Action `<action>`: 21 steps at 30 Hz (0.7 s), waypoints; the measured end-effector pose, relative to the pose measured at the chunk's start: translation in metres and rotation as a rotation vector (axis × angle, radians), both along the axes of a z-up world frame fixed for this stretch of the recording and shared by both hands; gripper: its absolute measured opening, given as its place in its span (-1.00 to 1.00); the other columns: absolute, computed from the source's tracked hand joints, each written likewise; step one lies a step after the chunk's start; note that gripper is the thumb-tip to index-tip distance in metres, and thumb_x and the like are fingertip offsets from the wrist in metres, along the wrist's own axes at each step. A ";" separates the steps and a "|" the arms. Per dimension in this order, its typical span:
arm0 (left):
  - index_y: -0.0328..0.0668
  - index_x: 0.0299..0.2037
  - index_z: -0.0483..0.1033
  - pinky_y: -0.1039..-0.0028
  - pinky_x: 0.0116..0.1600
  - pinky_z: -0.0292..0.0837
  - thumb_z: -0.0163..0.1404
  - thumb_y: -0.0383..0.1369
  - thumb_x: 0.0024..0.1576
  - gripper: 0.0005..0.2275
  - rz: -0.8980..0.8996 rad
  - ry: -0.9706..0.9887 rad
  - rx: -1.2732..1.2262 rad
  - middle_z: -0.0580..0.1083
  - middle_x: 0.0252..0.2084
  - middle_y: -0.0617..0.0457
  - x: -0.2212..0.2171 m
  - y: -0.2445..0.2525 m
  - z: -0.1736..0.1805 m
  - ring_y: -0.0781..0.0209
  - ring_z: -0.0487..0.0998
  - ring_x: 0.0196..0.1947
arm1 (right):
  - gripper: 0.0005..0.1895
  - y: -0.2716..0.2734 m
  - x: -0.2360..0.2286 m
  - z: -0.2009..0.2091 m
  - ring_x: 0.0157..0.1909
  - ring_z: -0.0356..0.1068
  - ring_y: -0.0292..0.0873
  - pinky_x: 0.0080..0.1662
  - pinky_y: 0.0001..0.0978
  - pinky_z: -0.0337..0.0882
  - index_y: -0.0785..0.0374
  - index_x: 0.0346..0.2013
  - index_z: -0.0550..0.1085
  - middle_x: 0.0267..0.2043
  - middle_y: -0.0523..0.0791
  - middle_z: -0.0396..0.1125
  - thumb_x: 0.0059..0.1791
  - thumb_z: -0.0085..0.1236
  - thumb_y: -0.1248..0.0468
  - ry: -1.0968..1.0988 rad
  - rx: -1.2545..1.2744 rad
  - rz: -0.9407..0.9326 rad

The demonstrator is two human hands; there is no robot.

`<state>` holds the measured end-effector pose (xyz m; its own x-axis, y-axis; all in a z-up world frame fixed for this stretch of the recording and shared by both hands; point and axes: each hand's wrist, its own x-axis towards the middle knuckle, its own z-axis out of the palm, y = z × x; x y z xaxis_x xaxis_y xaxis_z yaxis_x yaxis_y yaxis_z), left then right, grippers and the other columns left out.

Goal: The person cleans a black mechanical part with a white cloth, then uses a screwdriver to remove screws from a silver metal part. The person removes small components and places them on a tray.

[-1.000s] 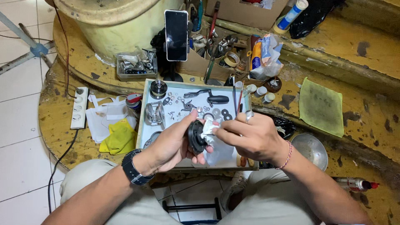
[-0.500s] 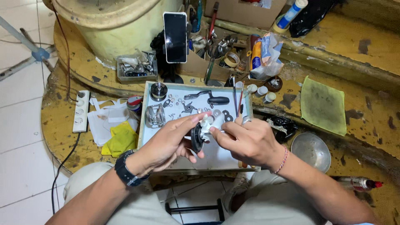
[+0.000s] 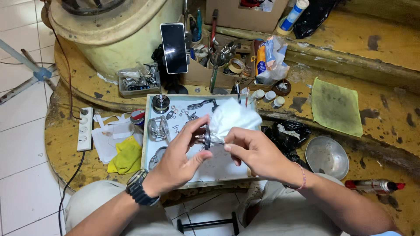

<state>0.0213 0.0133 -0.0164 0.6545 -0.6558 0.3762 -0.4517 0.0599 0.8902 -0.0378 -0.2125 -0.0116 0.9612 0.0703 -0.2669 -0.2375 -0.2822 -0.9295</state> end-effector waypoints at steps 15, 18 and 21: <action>0.10 0.29 0.37 0.01 0.29 0.50 -0.08 -0.51 0.29 -0.62 0.012 -1.022 -0.201 0.37 0.25 -0.08 0.017 0.004 -0.011 -0.18 0.41 0.30 | -0.91 0.009 -0.025 0.032 -0.81 -0.16 -0.43 -0.76 -0.67 -0.10 0.38 -0.17 0.38 -0.77 -0.07 0.07 0.09 0.02 0.38 0.454 0.775 -0.116; 0.15 0.26 0.39 -0.05 0.23 0.58 -0.06 -0.59 0.20 -0.55 0.071 -1.105 -0.207 0.36 0.25 -0.11 0.021 0.007 -0.028 -0.26 0.41 0.25 | -0.85 0.004 -0.020 0.027 -0.84 -0.08 -0.43 -0.79 -0.64 -0.02 0.39 -0.13 0.42 -0.76 -0.12 0.15 0.13 -0.09 0.35 0.376 0.765 -0.103; -0.25 0.25 0.28 -0.03 0.19 0.56 -0.16 -0.20 0.30 -0.61 0.098 -0.300 -0.266 0.37 0.14 -0.26 0.013 0.010 0.010 -0.29 0.45 0.22 | -0.86 -0.008 -0.013 0.016 -0.81 -0.14 -0.42 -0.74 -0.63 -0.05 0.38 -0.12 0.37 -0.75 -0.09 0.06 0.11 -0.05 0.34 0.257 0.694 -0.142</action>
